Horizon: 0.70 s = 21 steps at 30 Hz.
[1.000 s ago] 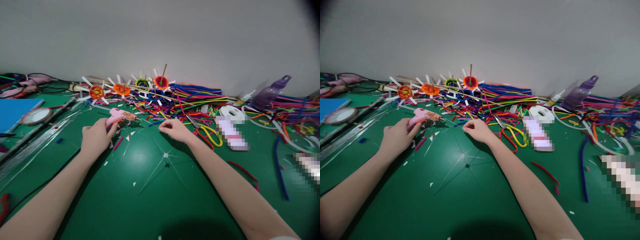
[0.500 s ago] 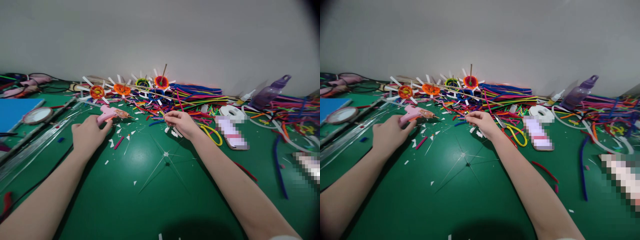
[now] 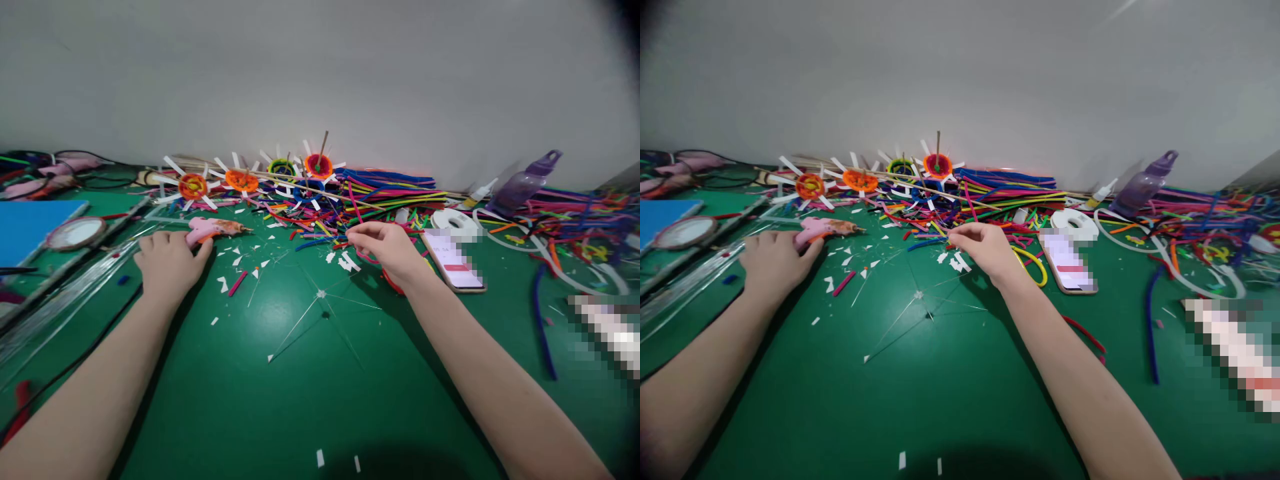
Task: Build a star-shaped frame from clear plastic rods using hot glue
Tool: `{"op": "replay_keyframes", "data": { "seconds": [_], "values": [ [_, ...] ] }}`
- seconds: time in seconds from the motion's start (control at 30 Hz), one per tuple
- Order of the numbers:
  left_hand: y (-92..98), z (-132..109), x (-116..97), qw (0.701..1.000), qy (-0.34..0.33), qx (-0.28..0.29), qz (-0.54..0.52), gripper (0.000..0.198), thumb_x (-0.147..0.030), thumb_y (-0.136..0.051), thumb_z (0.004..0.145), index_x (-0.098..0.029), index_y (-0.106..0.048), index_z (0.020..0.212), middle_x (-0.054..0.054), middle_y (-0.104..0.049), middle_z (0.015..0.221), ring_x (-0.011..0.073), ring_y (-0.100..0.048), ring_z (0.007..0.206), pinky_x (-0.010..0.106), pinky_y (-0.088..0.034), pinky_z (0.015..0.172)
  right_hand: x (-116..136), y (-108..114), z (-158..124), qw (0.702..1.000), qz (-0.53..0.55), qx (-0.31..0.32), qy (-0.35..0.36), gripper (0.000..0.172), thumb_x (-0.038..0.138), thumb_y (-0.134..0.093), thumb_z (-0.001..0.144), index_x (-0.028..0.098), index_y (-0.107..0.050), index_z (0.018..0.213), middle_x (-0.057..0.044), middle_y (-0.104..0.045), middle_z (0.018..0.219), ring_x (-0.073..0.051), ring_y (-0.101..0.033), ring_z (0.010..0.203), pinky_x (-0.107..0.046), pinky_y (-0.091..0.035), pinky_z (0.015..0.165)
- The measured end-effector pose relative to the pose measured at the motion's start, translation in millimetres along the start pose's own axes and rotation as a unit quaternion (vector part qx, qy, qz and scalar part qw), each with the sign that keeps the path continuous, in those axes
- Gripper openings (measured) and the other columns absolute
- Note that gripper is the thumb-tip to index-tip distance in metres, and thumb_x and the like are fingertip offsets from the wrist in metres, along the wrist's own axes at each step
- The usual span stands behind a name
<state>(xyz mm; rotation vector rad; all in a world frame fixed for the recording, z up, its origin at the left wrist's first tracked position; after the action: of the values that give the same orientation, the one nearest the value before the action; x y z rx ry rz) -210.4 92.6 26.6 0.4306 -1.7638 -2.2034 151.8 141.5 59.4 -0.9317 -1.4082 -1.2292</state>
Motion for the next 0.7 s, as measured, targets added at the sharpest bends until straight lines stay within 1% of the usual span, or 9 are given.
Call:
{"op": "replay_keyframes", "data": {
  "seconds": [0.1,0.17,0.23,0.3,0.33,0.4,0.47,0.57,0.7],
  "values": [
    [22.5,-10,-5,0.999,0.030,-0.025,-0.021,0.076,-0.061,-0.028,0.086,0.001,-0.036,0.129,0.030,-0.041,0.129,0.0433,-0.035,0.119,0.054,-0.033,0.090,7,-6,-19,0.999,-0.030,0.027,0.015,0.017,0.029,-0.070,0.070,0.016,-0.070,0.081,-0.002,-0.066,0.071,-0.009,-0.055,0.061,-0.024,-0.045,0.060],
    [47.3,-23,-24,0.996,-0.019,-0.068,-0.050,0.068,-0.056,-0.026,0.089,-0.001,-0.040,0.127,0.026,-0.044,0.128,0.0392,-0.036,0.120,0.049,-0.034,0.091,12,-7,-33,0.998,-0.045,0.029,0.023,0.014,0.028,-0.069,0.071,0.017,-0.069,0.079,-0.002,-0.067,0.073,-0.009,-0.057,0.062,-0.024,-0.047,0.061],
    [72.9,-44,-44,0.988,-0.062,-0.107,-0.094,0.053,-0.049,-0.029,0.091,-0.007,-0.053,0.114,0.016,-0.056,0.115,0.0302,-0.045,0.112,0.044,-0.035,0.092,14,-8,-48,0.997,-0.057,0.034,0.024,0.012,0.028,-0.068,0.072,0.018,-0.069,0.079,-0.002,-0.068,0.075,-0.011,-0.059,0.064,-0.025,-0.049,0.062],
    [86.6,-72,-64,0.976,-0.100,-0.088,-0.174,0.036,-0.040,-0.038,0.090,-0.014,-0.061,0.098,0.005,-0.065,0.092,0.0169,-0.056,0.086,0.033,-0.038,0.087,10,-13,-64,0.997,-0.061,0.049,-0.003,0.012,0.028,-0.068,0.072,0.019,-0.069,0.079,-0.002,-0.069,0.075,-0.012,-0.061,0.064,-0.025,-0.050,0.061],
    [88.6,-87,-74,0.969,-0.117,-0.062,-0.208,0.030,-0.038,-0.042,0.089,-0.016,-0.063,0.091,0.001,-0.065,0.084,0.0135,-0.056,0.078,0.027,-0.041,0.079,7,-15,-73,0.996,-0.062,0.057,-0.022,0.012,0.028,-0.068,0.072,0.019,-0.069,0.079,-0.002,-0.069,0.073,-0.012,-0.062,0.063,-0.025,-0.050,0.060],
    [84.3,-123,-99,0.940,-0.175,0.020,-0.292,0.023,-0.038,-0.050,0.085,-0.020,-0.064,0.082,-0.003,-0.066,0.076,0.0099,-0.057,0.066,0.020,-0.040,0.061,2,-21,-91,0.994,-0.068,0.063,-0.051,0.012,0.029,-0.069,0.072,0.019,-0.069,0.078,-0.002,-0.069,0.070,-0.012,-0.062,0.061,-0.024,-0.050,0.058],
    [75.2,-158,-124,0.896,-0.241,0.104,-0.358,0.021,-0.037,-0.051,0.084,-0.023,-0.067,0.080,-0.006,-0.066,0.070,0.0075,-0.056,0.058,0.018,-0.041,0.056,-3,-26,-109,0.992,-0.072,0.065,-0.076,0.013,0.030,-0.067,0.073,0.019,-0.070,0.079,-0.001,-0.068,0.067,-0.013,-0.063,0.060,-0.024,-0.050,0.057],
    [51.9,-185,-136,0.863,-0.222,0.194,-0.410,0.021,-0.037,-0.051,0.084,-0.027,-0.069,0.088,-0.005,-0.069,0.072,0.0082,-0.058,0.057,0.017,-0.044,0.055,-9,-33,-130,0.991,-0.079,0.055,-0.094,0.013,0.030,-0.068,0.072,0.019,-0.071,0.080,-0.001,-0.070,0.070,-0.013,-0.065,0.064,-0.023,-0.051,0.059],
    [26.5,-192,-138,0.834,-0.157,0.275,-0.451,0.028,-0.041,-0.047,0.085,-0.026,-0.069,0.095,-0.003,-0.067,0.067,0.0093,-0.056,0.053,0.019,-0.044,0.050,-19,-45,-144,0.989,-0.075,0.067,-0.109,0.011,0.026,-0.067,0.072,0.019,-0.071,0.079,-0.001,-0.070,0.068,-0.014,-0.065,0.063,-0.022,-0.052,0.060]
  ]
}}
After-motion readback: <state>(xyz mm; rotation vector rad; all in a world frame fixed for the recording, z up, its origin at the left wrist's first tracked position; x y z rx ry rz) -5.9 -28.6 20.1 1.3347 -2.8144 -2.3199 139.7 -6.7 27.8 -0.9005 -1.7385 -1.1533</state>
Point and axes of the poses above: each hand's wrist, its own z-axis towards the middle knuckle, its own y-axis out of the back of the hand, x = y × z, the point moved 9 cm from there along z, towards the middle knuckle
